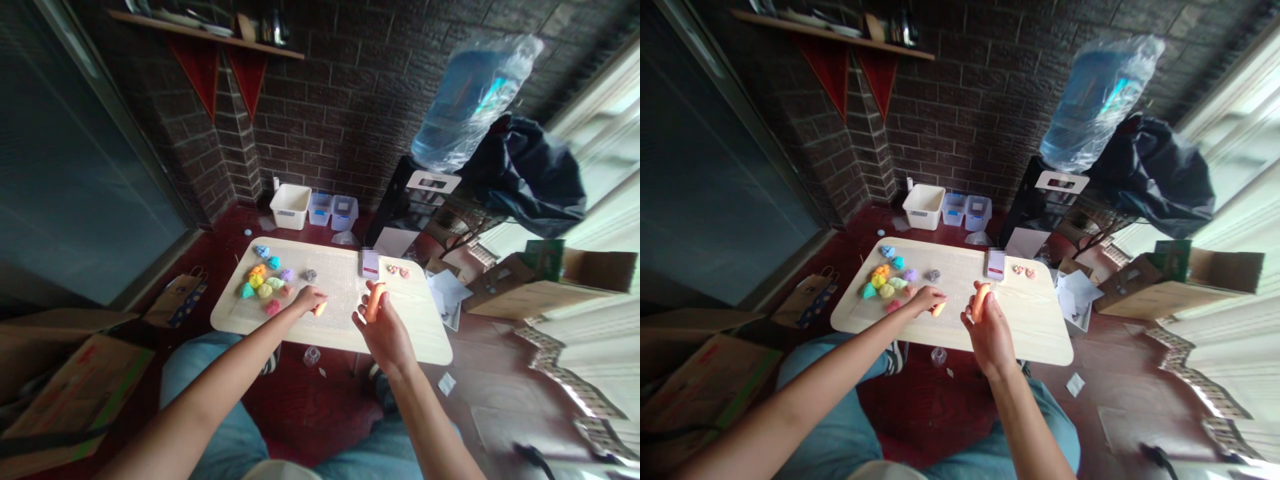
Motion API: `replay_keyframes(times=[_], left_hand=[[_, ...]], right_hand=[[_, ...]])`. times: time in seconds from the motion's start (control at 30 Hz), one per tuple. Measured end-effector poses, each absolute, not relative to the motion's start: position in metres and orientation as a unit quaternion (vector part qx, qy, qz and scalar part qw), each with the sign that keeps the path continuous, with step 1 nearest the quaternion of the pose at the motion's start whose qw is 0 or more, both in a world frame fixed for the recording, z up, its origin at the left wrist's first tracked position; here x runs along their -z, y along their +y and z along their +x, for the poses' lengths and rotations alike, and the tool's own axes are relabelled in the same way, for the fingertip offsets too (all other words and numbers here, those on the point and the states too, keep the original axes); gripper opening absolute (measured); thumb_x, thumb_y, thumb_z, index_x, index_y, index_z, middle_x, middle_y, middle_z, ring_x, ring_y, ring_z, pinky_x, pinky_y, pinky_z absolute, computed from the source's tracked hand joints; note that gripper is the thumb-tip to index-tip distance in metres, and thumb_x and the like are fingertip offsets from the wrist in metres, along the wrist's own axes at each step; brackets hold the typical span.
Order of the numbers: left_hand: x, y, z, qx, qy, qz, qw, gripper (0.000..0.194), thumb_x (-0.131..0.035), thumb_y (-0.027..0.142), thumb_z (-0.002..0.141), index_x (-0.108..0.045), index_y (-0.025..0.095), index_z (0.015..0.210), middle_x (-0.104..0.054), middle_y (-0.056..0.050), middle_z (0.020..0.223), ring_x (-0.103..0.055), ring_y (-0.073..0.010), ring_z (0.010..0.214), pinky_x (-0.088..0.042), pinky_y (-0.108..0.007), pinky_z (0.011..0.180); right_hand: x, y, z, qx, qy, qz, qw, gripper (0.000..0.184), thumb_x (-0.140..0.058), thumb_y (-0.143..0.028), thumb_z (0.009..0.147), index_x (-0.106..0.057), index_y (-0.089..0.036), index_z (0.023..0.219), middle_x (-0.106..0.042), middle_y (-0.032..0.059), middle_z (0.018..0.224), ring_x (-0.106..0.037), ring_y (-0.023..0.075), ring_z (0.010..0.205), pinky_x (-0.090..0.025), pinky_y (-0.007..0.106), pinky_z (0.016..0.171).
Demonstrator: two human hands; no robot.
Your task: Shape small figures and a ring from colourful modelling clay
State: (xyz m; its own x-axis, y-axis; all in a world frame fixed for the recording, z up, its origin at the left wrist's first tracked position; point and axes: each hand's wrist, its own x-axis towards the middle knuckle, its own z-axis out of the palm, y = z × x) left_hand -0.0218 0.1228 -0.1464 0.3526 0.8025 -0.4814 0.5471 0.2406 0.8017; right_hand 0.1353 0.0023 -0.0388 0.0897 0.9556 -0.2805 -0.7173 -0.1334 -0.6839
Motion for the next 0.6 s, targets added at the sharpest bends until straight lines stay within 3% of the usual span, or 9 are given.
replay_keyframes(times=[0.3,0.6], left_hand=[[0.201,0.126,-0.021,-0.100,0.690,0.625,0.351,0.036,-0.058,0.035,0.091,-0.056,0.017,0.122,-0.059,-0.010,0.123,-0.061,-0.0228,0.105,-0.053,-0.045,0.087],[0.187,0.122,-0.018,-0.173,0.679,0.639,0.317,0.036,-0.059,0.034,0.090,-0.056,0.017,0.122,-0.059,-0.010,0.124,-0.061,-0.0234,0.106,-0.052,-0.046,0.089]], right_hand=[[0.054,-0.004,0.138,-0.650,-0.140,-0.385,0.640,0.034,-0.076,-0.045,0.074,-0.069,-0.025,0.101,-0.062,-0.0032,0.078,-0.057,0.0098,0.065,-0.048,0.023,0.066],[0.061,-0.007,0.141,-0.631,-0.141,-0.413,0.641,0.033,-0.079,-0.046,0.071,-0.071,-0.024,0.095,-0.068,-0.0008,0.079,-0.064,0.0154,0.074,-0.050,0.032,0.078]])
